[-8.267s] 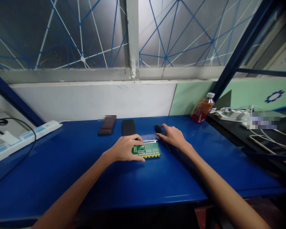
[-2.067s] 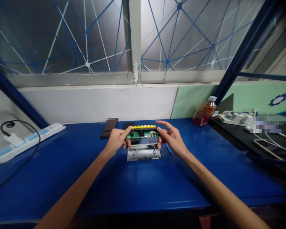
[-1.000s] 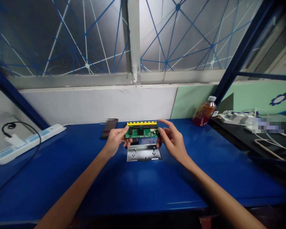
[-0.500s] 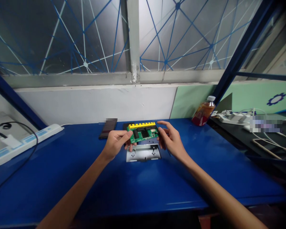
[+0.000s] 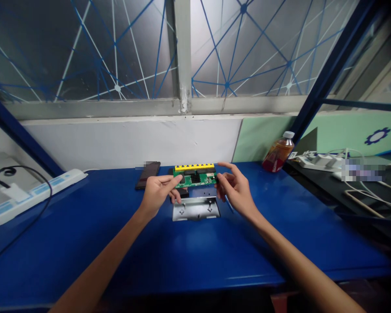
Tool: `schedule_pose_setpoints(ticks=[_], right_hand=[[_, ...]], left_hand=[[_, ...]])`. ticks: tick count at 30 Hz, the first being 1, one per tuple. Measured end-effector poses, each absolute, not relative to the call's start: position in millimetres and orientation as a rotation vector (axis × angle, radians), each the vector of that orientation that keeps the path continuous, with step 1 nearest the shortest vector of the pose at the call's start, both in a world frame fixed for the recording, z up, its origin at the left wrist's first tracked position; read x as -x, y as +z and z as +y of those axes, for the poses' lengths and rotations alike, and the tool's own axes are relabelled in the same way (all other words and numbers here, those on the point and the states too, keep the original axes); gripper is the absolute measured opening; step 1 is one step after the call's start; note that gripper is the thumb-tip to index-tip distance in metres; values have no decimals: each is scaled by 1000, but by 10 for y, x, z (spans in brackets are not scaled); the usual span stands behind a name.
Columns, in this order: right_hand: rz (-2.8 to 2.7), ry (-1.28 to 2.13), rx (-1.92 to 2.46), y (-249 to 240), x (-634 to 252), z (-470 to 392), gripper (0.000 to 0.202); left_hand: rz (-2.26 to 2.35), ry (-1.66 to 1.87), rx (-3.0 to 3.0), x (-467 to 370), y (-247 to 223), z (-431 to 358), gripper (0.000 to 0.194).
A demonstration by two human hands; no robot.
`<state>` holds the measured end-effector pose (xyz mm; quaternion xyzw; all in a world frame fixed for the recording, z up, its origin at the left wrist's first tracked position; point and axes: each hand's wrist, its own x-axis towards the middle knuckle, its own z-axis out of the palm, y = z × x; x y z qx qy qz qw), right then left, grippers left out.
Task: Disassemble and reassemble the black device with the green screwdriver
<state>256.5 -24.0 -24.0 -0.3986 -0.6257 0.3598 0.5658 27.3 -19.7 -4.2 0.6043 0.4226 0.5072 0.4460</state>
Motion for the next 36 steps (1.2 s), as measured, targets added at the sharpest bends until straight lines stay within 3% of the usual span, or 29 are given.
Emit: schedule_pose_setpoints(ticks=[7, 12, 19, 26, 31, 36], right_hand=[[-1668, 596, 982, -222, -2604, -248, 44], [-1753, 568, 991, -225, -2627, -237, 38], [-1549, 961, 910, -194, -2644, -189, 35], [-1417, 1485, 975, -104, -2642, -226, 49], [-1550, 1510, 1024, -70, -2691, -243, 42], [-1897, 1347, 1082, -69, -2830, -237, 37]], left_hand=[[1167, 1075, -1235, -195, -113, -67, 47], [1149, 980, -1203, -126, -119, -11, 48], [1071, 995, -1234, -105, -23, -55, 44], [1131, 948, -1226, -142, -34, -76, 43], [1118, 877, -1429, -86, -23, -59, 40], [1065, 587, -1912, 27, 89, -116, 40]])
